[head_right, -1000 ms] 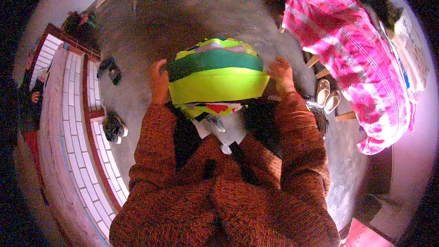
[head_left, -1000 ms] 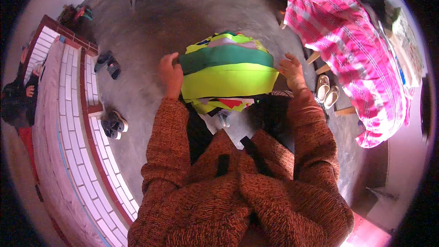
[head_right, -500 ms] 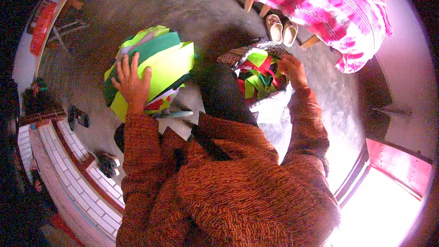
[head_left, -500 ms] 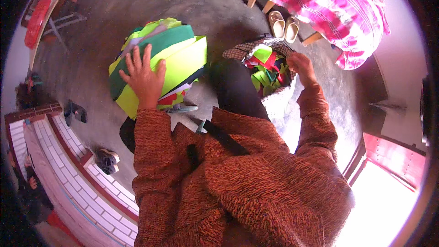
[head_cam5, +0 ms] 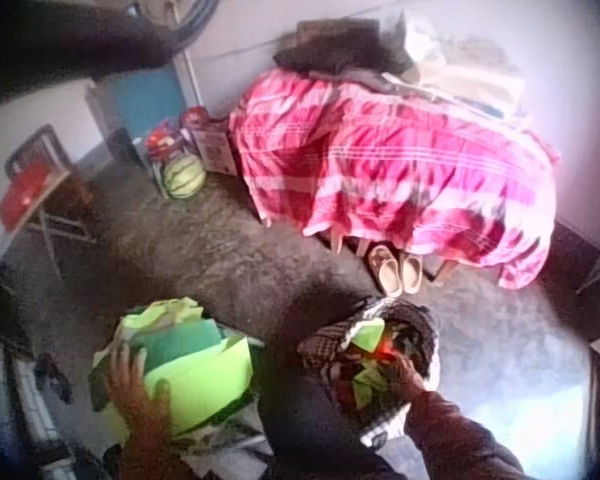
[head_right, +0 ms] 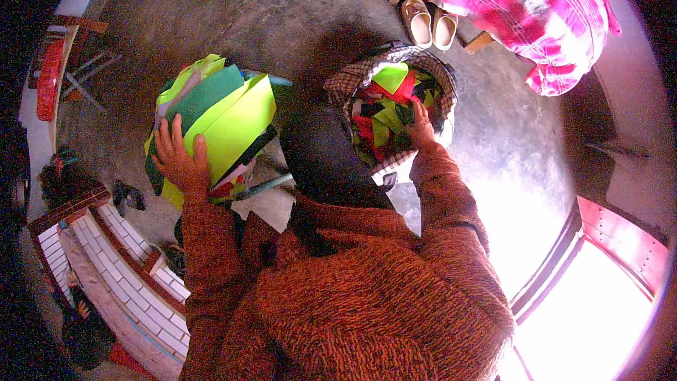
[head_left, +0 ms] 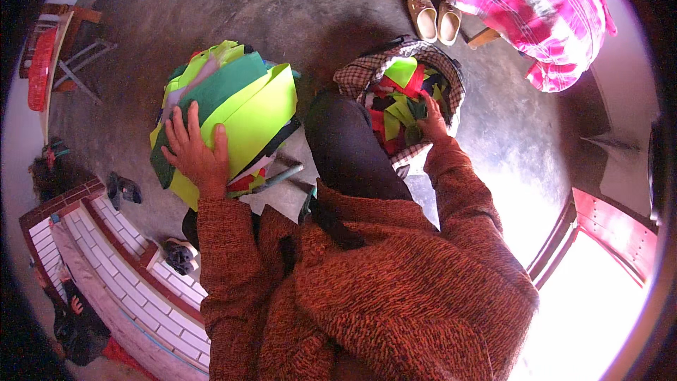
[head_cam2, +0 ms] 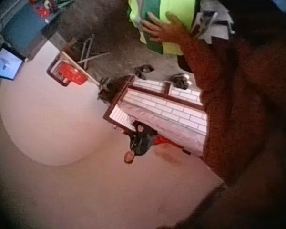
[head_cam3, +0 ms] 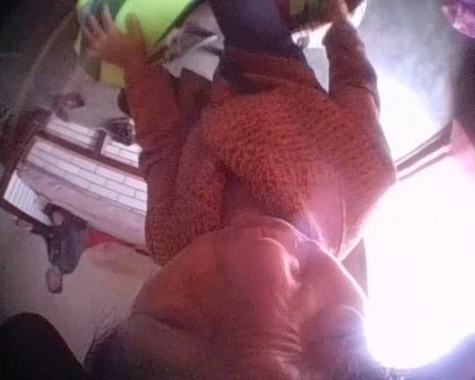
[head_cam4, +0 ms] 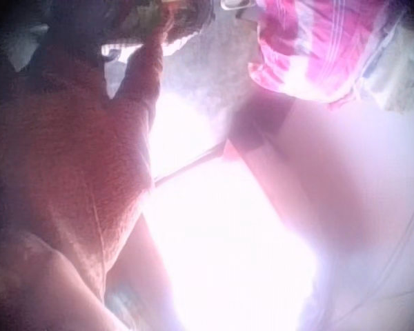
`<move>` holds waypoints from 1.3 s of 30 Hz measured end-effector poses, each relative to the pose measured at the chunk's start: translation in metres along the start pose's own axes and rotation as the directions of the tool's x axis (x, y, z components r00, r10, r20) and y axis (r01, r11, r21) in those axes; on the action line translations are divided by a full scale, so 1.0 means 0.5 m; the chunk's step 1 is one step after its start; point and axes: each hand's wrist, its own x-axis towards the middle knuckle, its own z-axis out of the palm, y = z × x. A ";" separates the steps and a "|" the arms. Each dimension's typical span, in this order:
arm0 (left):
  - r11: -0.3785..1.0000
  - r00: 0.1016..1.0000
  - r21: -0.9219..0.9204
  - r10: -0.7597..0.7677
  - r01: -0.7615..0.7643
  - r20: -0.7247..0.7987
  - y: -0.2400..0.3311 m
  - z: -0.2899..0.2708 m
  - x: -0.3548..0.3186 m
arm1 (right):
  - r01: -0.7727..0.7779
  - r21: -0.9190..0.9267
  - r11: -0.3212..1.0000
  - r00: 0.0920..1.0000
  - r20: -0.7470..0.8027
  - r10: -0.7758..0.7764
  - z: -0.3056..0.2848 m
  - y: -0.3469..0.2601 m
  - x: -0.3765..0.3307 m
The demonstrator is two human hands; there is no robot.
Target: The person sits on the floor and repeatedly folds small, colorful pieces of fabric by hand. They pick up individual pieces from a pile, fold them, and place them into a woven basket. The task involves handling multiple colors including green, red, blue, and yellow.
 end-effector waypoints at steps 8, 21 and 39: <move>0.999 1.000 -0.044 -0.007 0.008 0.022 0.003 0.005 0.006 | -0.002 -0.138 0.990 0.722 0.685 0.097 0.018 -0.051 0.031; 0.998 1.000 -0.059 0.011 -0.011 0.003 -0.005 0.009 0.000 | 0.087 -0.503 0.860 0.977 0.212 0.025 -0.029 -0.122 0.137; 0.995 1.000 -0.098 0.008 -0.006 0.014 -0.004 0.004 0.001 | 0.192 -0.476 0.858 0.958 0.282 -0.058 0.031 -0.047 0.195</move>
